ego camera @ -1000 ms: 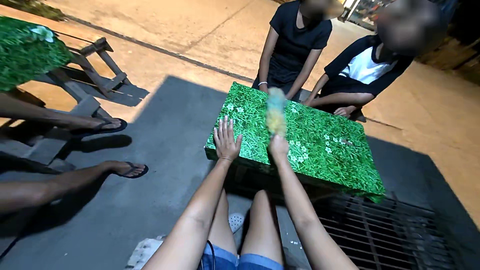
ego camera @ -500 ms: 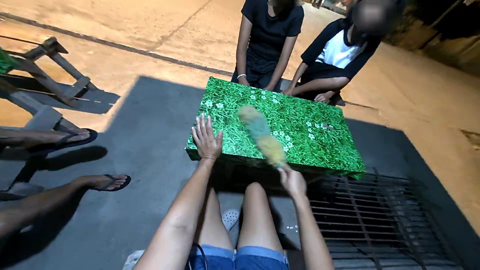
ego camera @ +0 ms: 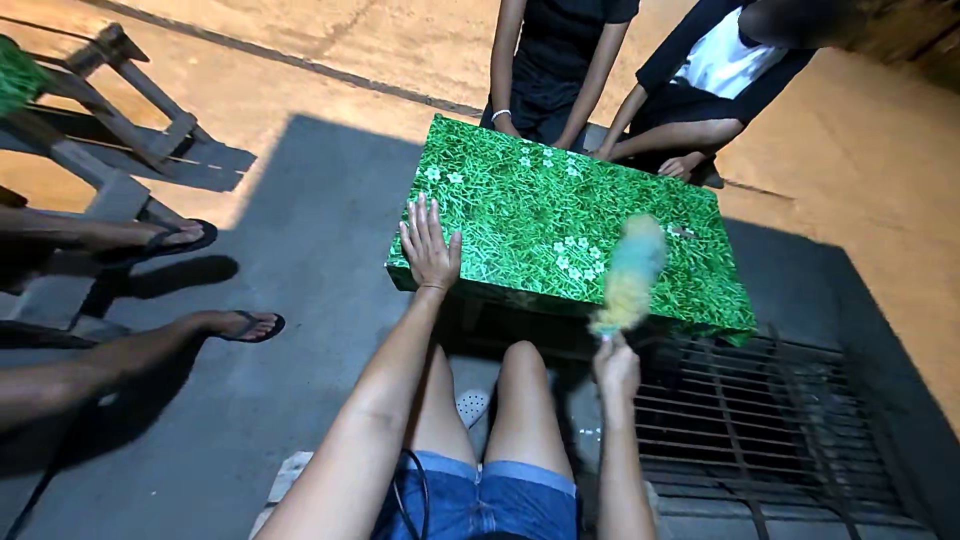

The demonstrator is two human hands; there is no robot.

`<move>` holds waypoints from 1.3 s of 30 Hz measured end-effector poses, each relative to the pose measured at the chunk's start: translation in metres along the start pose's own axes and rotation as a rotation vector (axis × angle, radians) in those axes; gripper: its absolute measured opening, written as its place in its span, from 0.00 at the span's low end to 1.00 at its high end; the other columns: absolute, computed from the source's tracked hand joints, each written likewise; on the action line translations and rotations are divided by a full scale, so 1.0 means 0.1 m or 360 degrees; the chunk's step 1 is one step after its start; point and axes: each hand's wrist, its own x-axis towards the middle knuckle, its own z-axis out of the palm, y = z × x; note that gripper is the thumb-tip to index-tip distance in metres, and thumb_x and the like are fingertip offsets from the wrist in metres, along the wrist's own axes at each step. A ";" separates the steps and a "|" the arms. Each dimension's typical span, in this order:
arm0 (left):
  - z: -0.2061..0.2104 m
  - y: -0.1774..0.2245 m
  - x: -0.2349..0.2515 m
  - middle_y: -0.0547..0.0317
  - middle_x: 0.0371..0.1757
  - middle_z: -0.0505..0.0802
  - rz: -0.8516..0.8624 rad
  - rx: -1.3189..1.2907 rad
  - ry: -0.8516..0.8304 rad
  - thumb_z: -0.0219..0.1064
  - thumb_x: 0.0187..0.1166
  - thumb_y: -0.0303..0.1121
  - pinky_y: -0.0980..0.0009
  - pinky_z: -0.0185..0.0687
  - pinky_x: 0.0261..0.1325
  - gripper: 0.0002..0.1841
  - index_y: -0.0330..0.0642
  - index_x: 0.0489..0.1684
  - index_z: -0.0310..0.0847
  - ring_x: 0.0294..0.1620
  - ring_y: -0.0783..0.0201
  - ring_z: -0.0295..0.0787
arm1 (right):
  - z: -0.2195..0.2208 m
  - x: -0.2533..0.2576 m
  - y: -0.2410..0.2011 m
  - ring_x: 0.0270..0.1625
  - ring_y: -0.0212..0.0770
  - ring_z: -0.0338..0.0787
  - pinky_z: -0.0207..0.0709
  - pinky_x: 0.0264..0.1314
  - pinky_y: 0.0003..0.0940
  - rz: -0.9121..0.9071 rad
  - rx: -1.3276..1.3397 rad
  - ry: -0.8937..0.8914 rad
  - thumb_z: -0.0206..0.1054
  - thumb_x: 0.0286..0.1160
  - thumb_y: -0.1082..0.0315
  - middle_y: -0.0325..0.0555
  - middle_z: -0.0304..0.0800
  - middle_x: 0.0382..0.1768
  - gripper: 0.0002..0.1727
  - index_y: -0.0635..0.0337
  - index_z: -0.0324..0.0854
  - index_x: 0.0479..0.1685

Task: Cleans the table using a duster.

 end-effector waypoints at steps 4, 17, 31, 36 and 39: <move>-0.01 0.01 -0.01 0.45 0.96 0.56 -0.0024 -0.0040 0.0009 0.32 0.89 0.61 0.40 0.34 0.94 0.41 0.40 0.94 0.51 0.97 0.45 0.45 | 0.26 -0.39 -0.94 0.63 0.58 0.92 0.81 0.69 0.59 -0.0555 -0.0079 -0.0558 0.49 0.94 0.54 0.58 0.94 0.57 0.25 0.54 0.78 0.78; 0.08 -0.02 0.03 0.47 0.96 0.59 -0.0165 0.0010 0.0058 0.32 0.89 0.59 0.40 0.35 0.94 0.41 0.39 0.94 0.51 0.97 0.45 0.46 | 0.47 0.75 -2.14 0.62 0.66 0.91 0.81 0.58 0.69 -0.1182 -0.0469 -0.0444 0.52 0.93 0.50 0.61 0.93 0.57 0.22 0.49 0.84 0.70; 0.02 -0.01 0.01 0.52 0.97 0.55 -0.0160 -0.0024 -0.0094 0.32 0.91 0.58 0.39 0.32 0.94 0.38 0.45 0.95 0.50 0.98 0.47 0.42 | -0.23 1.11 -0.18 0.63 0.70 0.90 0.78 0.64 0.72 -0.0389 -0.0267 -0.0096 0.51 0.94 0.52 0.67 0.92 0.57 0.23 0.54 0.85 0.69; -0.01 0.01 -0.01 0.52 0.98 0.53 -0.0140 -0.0064 -0.0133 0.31 0.92 0.57 0.39 0.31 0.94 0.37 0.46 0.96 0.48 0.98 0.47 0.40 | -0.52 0.52 0.93 0.60 0.75 0.90 0.77 0.62 0.75 -0.0057 -0.0293 0.0116 0.54 0.93 0.55 0.71 0.92 0.56 0.22 0.52 0.83 0.75; -0.01 0.02 0.00 0.48 0.96 0.56 -0.0138 -0.0051 -0.0104 0.32 0.91 0.58 0.38 0.35 0.93 0.37 0.45 0.94 0.53 0.97 0.43 0.44 | -0.61 0.62 1.41 0.66 0.74 0.88 0.76 0.66 0.73 0.0300 -0.0299 0.0281 0.51 0.95 0.55 0.72 0.90 0.61 0.24 0.56 0.81 0.77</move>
